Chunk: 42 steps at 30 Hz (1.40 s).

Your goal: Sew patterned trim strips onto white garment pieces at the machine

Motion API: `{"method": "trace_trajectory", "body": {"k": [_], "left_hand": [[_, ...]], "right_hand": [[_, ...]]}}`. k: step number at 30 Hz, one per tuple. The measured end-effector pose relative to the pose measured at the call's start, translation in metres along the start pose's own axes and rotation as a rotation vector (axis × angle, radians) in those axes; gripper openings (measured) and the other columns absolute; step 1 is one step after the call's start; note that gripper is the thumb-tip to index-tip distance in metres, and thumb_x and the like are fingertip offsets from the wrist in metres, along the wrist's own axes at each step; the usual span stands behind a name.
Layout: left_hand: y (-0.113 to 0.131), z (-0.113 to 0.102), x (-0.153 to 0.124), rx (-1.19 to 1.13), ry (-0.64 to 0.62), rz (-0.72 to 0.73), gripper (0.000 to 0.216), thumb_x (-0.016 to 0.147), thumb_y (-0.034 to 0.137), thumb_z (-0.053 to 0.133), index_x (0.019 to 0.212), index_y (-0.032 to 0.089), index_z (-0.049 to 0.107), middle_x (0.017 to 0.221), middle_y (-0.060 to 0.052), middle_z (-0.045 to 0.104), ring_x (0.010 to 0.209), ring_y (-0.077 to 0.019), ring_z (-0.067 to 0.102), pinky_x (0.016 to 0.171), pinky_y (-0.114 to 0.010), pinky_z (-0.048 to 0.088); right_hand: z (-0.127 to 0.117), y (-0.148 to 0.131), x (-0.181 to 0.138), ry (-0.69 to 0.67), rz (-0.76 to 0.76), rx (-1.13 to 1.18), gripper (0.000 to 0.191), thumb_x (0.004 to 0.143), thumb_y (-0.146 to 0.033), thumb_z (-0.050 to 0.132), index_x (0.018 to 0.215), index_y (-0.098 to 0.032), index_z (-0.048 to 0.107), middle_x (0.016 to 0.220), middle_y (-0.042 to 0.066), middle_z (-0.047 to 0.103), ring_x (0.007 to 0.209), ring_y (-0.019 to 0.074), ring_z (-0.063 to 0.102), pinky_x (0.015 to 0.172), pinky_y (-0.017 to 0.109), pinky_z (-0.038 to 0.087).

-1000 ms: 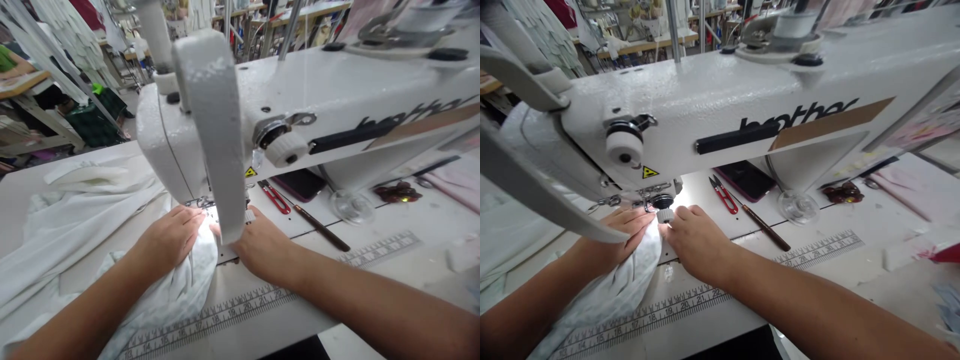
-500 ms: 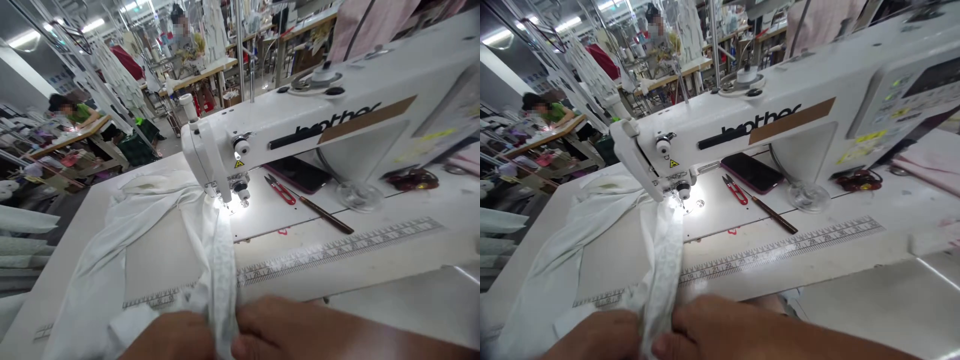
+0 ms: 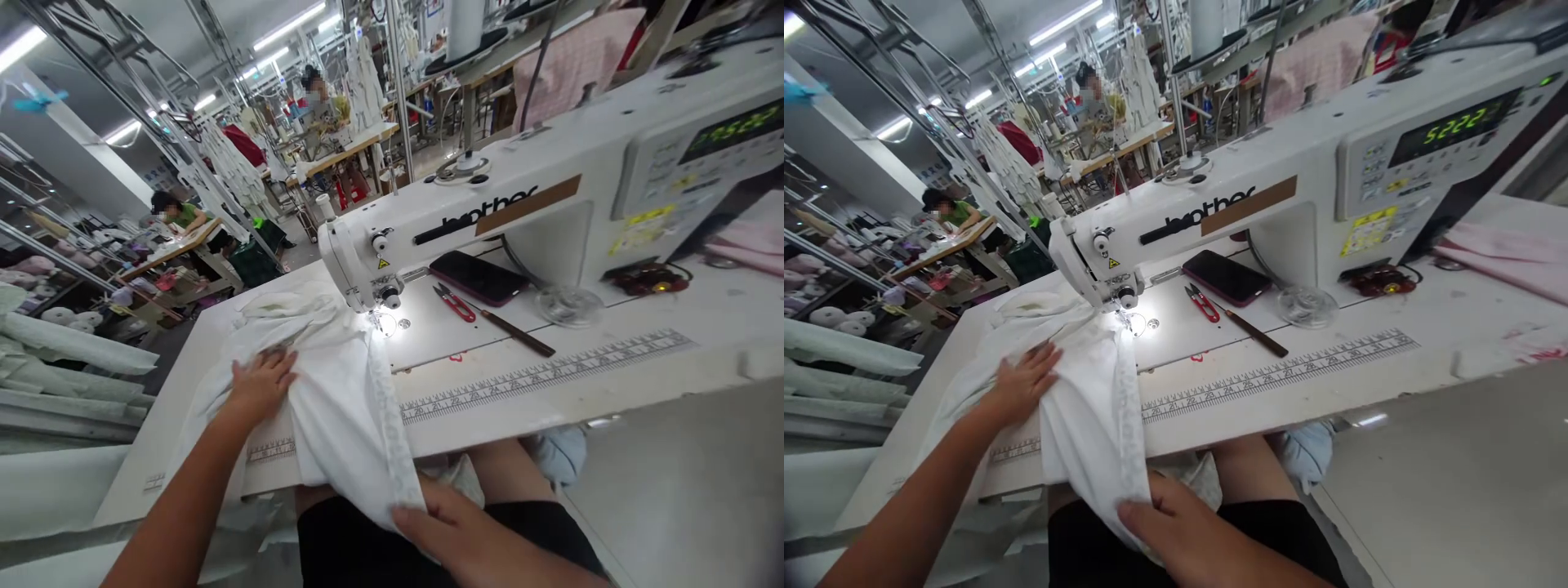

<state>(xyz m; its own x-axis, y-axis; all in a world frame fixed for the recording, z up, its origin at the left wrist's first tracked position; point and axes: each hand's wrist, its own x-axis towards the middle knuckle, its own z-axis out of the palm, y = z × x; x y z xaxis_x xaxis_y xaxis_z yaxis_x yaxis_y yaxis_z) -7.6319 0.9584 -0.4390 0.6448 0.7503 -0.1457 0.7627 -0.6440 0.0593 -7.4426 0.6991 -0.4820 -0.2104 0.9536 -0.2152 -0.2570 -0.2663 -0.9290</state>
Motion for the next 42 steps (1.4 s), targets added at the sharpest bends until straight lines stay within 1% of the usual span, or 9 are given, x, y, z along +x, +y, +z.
{"method": "trace_trajectory", "body": {"k": [3,5,8,11,18,24,28,35,42], "left_hand": [[0.006,-0.013,-0.026,-0.064,0.155,-0.129,0.034,0.093,0.03,0.042,0.112,0.018,0.067,0.138,-0.016,0.056,0.134,-0.0409,0.04,0.107,-0.071,0.018],[0.035,-0.012,-0.051,-0.208,0.133,-0.1,0.036,0.094,0.035,0.039,0.096,0.016,0.069,0.111,-0.015,0.069,0.108,-0.03,0.06,0.097,-0.048,0.044],[0.092,-0.001,-0.081,-0.696,-0.207,-0.107,0.042,0.094,0.051,0.039,0.088,0.019,0.065,0.075,-0.003,0.065,0.063,-0.0154,0.057,0.061,-0.026,0.046],[0.126,0.006,-0.09,-1.104,-0.342,-0.18,0.034,0.084,0.051,0.056,0.078,0.018,0.057,0.062,0.004,0.05,0.052,-0.0093,0.04,0.051,-0.021,0.034],[0.117,0.013,-0.084,-1.022,0.149,-0.135,0.03,0.083,0.042,0.059,0.068,0.017,0.057,0.059,0.004,0.048,0.059,-0.0103,0.044,0.059,-0.023,0.037],[0.126,0.021,-0.087,-1.74,0.292,-0.456,0.043,0.064,0.05,0.079,0.079,0.017,0.058,0.068,0.003,0.058,0.063,-0.0108,0.054,0.059,-0.022,0.044],[0.129,0.023,-0.092,-1.841,0.263,-0.464,0.051,0.061,0.042,0.086,0.095,0.017,0.057,0.08,-0.001,0.069,0.072,-0.0157,0.065,0.067,-0.026,0.049],[0.132,0.036,-0.112,-1.766,0.188,-0.352,0.056,0.063,0.028,0.087,0.106,0.014,0.055,0.094,-0.008,0.073,0.078,-0.0186,0.068,0.072,-0.029,0.051],[0.141,0.042,-0.133,-1.812,0.155,-0.395,0.053,0.063,0.016,0.085,0.107,0.015,0.055,0.096,-0.005,0.072,0.085,-0.0146,0.066,0.077,-0.024,0.049]], "right_hand": [[0.01,-0.001,0.003,-0.038,-0.164,-0.109,0.045,0.094,-0.052,0.049,0.118,-0.019,0.067,0.118,0.008,0.066,0.112,0.0271,0.057,0.104,0.041,0.038],[0.017,0.0,0.004,-0.014,-0.208,-0.212,0.042,0.097,-0.048,0.045,0.119,-0.02,0.066,0.121,0.009,0.064,0.113,0.0261,0.057,0.105,0.041,0.038],[0.026,0.0,0.005,0.066,-0.223,-0.353,0.038,0.097,-0.043,0.044,0.119,-0.018,0.063,0.118,0.01,0.064,0.111,0.0267,0.058,0.102,0.041,0.041],[0.033,-0.001,0.004,0.116,-0.185,-0.445,0.03,0.094,-0.038,0.047,0.111,-0.017,0.062,0.109,0.01,0.066,0.1,0.0261,0.061,0.092,0.04,0.047],[0.044,0.011,0.001,0.136,-0.177,-0.718,0.016,0.091,-0.024,0.047,0.101,-0.017,0.057,0.104,0.011,0.066,0.093,0.0241,0.063,0.081,0.035,0.049],[0.045,0.021,-0.006,-0.273,-0.12,-1.152,0.025,0.078,-0.012,0.06,0.101,-0.015,0.068,0.098,0.011,0.071,0.083,0.0282,0.069,0.065,0.031,0.047],[0.02,-0.013,-0.013,-0.28,-0.232,-1.192,0.015,0.081,-0.019,0.062,0.093,-0.02,0.071,0.087,0.004,0.071,0.076,0.0234,0.068,0.062,0.03,0.044],[-0.007,-0.063,0.022,0.106,-0.472,-1.178,0.025,0.097,-0.019,0.045,0.098,-0.016,0.07,0.091,0.007,0.066,0.085,0.0198,0.06,0.075,0.032,0.046],[-0.001,-0.063,0.035,-0.212,-0.659,-1.3,0.013,0.088,-0.007,0.059,0.085,-0.013,0.069,0.089,0.006,0.067,0.089,0.0184,0.056,0.074,0.029,0.043]]}}
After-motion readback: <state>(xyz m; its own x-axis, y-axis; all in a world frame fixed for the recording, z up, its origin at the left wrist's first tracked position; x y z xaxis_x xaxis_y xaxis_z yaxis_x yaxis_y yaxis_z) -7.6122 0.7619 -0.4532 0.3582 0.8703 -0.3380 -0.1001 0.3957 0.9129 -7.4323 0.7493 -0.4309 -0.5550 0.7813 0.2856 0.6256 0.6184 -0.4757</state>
